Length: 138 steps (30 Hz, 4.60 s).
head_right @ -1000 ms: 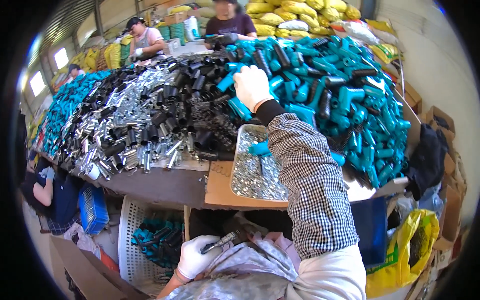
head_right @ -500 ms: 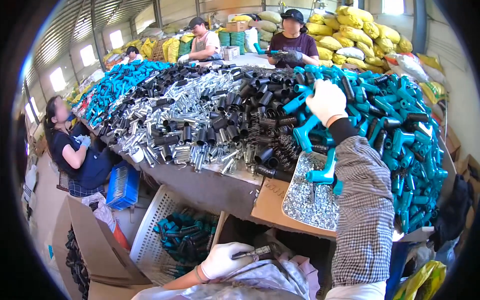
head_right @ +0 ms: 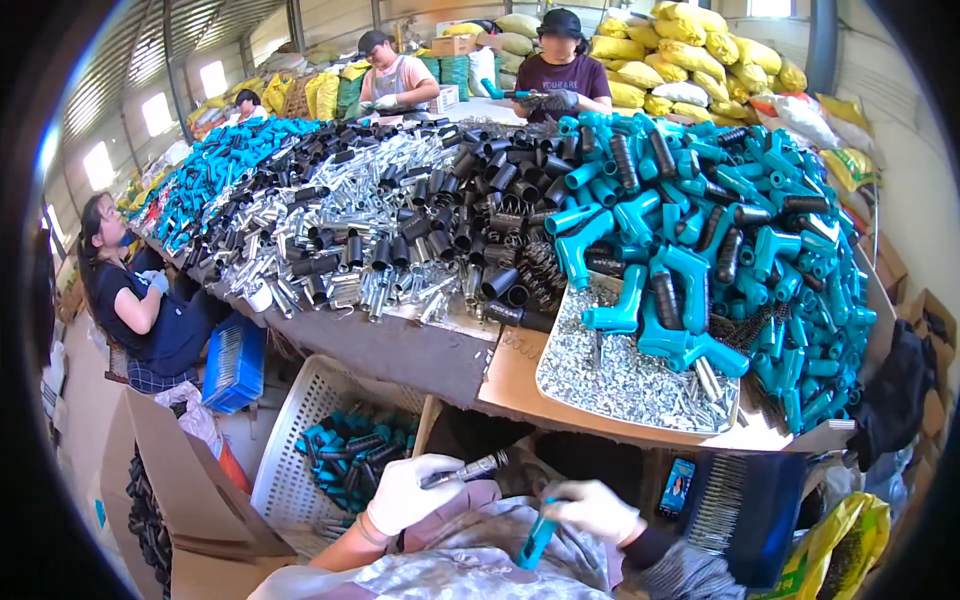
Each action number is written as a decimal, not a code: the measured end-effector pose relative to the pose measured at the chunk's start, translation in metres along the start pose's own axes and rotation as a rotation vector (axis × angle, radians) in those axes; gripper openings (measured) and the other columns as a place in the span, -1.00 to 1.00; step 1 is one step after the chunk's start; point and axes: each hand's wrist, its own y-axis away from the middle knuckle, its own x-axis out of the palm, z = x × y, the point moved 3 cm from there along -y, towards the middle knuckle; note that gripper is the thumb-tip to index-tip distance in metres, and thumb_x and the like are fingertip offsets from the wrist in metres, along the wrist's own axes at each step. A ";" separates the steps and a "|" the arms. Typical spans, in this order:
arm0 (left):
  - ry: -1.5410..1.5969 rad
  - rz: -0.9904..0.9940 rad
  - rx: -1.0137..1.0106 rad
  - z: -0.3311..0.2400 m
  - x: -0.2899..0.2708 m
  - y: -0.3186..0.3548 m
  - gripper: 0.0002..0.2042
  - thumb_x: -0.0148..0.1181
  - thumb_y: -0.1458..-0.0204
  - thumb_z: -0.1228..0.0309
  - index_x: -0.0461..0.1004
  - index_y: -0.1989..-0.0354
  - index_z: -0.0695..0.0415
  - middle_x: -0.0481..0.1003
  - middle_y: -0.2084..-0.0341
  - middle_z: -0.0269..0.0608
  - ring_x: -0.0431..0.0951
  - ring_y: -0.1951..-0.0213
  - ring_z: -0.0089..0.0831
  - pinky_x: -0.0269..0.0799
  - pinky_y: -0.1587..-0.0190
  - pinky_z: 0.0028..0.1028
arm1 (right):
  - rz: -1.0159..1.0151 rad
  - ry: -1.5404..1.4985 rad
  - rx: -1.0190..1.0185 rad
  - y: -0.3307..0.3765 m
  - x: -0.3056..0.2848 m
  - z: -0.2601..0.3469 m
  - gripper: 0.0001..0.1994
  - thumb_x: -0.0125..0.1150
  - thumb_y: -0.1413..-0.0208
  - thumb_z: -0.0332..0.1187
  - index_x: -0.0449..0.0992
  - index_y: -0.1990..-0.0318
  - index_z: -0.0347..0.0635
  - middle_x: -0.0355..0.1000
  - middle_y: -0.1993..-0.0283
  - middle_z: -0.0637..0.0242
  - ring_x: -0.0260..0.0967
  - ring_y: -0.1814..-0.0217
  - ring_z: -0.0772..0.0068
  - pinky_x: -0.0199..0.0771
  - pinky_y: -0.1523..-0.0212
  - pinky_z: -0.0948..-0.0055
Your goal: Assembling industrial hand tools by inserting metal springs and components into teal plastic handles.
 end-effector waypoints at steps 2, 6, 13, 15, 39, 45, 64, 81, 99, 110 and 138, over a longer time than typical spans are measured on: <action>-0.008 0.004 -0.013 0.002 0.001 0.000 -0.73 0.40 -0.02 0.32 0.65 0.14 0.18 0.65 0.30 -0.02 0.70 0.28 -0.13 0.61 0.18 -0.35 | 0.104 -0.285 -0.022 0.007 0.041 -0.039 -0.63 0.37 -0.17 -0.09 0.61 0.16 -0.27 0.49 0.20 0.27 0.43 0.16 0.50 0.44 0.12 0.43; 0.015 0.026 -0.045 0.006 0.007 -0.007 -0.72 0.39 -0.02 0.33 0.65 0.13 0.19 0.65 0.28 -0.02 0.70 0.25 -0.13 0.60 0.14 -0.35 | -0.146 0.193 -0.524 0.010 0.046 -0.062 -0.65 0.28 -0.23 -0.09 0.57 0.10 -0.24 0.40 -0.04 0.15 0.34 -0.09 0.31 0.34 -0.11 0.29; -0.063 -0.004 0.018 0.047 0.006 -0.040 -0.69 0.43 0.04 0.41 0.64 0.11 0.24 0.65 0.30 0.00 0.71 0.27 -0.29 0.59 0.16 -0.40 | -0.234 -0.199 -0.287 -0.030 -0.007 -0.008 -0.60 0.06 -0.36 -0.26 0.36 -0.23 -0.30 0.43 0.35 0.35 0.34 0.45 0.63 0.37 0.44 0.54; 0.004 -0.001 -0.001 0.078 0.002 -0.058 -0.68 0.43 0.04 0.40 0.64 0.11 0.25 0.67 0.30 -0.05 0.70 0.27 -0.37 0.58 0.15 -0.42 | -0.216 -0.240 -0.229 -0.048 -0.004 0.002 -0.61 0.10 -0.34 -0.27 0.37 -0.22 -0.30 0.43 0.40 0.35 0.33 0.52 0.63 0.36 0.50 0.54; 0.039 0.337 0.191 0.089 -0.059 -0.182 -0.70 0.44 0.13 0.45 0.69 0.17 0.26 0.69 0.32 -0.14 0.65 0.26 -0.47 0.55 0.08 -0.45 | -0.182 -0.248 -0.111 -0.072 0.014 0.028 -0.68 0.32 -0.16 -0.37 0.56 -0.05 -0.26 0.41 0.47 0.47 0.28 0.53 0.71 0.32 0.51 0.57; 0.163 0.451 0.008 0.089 -0.061 -0.225 -0.70 0.44 0.07 0.41 0.69 0.14 0.24 0.60 0.49 -0.36 0.51 0.53 -0.68 0.43 0.46 -0.58 | -0.161 -0.300 -0.114 -0.069 0.019 0.025 -0.61 0.36 -0.18 -0.32 0.53 -0.10 -0.32 0.45 0.38 0.43 0.34 0.45 0.67 0.40 0.41 0.56; -0.035 0.392 0.381 0.019 -0.027 -0.094 -0.69 0.49 0.16 0.46 0.66 0.19 0.22 0.65 0.32 -0.06 0.69 0.32 -0.17 0.59 0.22 -0.36 | -0.165 -0.071 -0.121 -0.028 -0.028 0.042 -0.65 0.44 -0.09 -0.27 0.63 0.05 -0.33 0.54 0.44 0.38 0.44 0.50 0.61 0.44 0.44 0.54; -0.082 0.499 0.318 -0.013 0.063 0.002 -0.54 0.53 0.16 0.29 0.63 0.01 0.06 0.63 0.38 -0.10 0.67 0.38 -0.13 0.58 0.30 -0.31 | 0.166 -0.089 -0.063 0.007 0.013 -0.011 -0.62 0.35 -0.24 -0.26 0.56 -0.11 -0.33 0.49 0.45 0.37 0.36 0.56 0.65 0.36 0.50 0.53; -0.053 0.485 0.328 -0.040 0.088 0.000 -0.47 0.54 0.17 0.30 0.60 -0.04 0.17 0.64 0.20 0.03 0.69 0.22 -0.06 0.59 0.15 -0.27 | 0.182 -0.160 -0.094 0.001 0.017 -0.017 -0.47 0.37 -0.16 -0.15 0.52 -0.17 -0.36 0.56 0.39 0.30 0.42 0.57 0.61 0.37 0.57 0.58; -0.146 0.285 0.422 -0.029 0.092 -0.006 -0.56 0.48 0.09 0.27 0.59 -0.01 0.09 0.62 0.39 -0.06 0.65 0.40 -0.09 0.57 0.34 -0.26 | -0.742 0.858 -0.517 0.038 -0.094 0.046 -0.84 0.23 -0.11 -0.29 0.67 0.27 -0.11 0.58 0.28 0.15 0.55 0.22 0.02 0.56 0.17 0.18; -0.310 0.398 0.365 -0.026 0.073 -0.007 -0.60 0.38 -0.01 0.11 0.60 0.00 0.01 0.59 0.49 -0.15 0.63 0.47 -0.11 0.54 0.42 -0.21 | -0.954 1.162 -0.479 0.040 -0.141 0.082 -0.92 0.25 -0.01 -0.40 0.55 0.35 -0.19 0.52 0.37 0.11 0.53 0.30 -0.03 0.54 0.25 0.16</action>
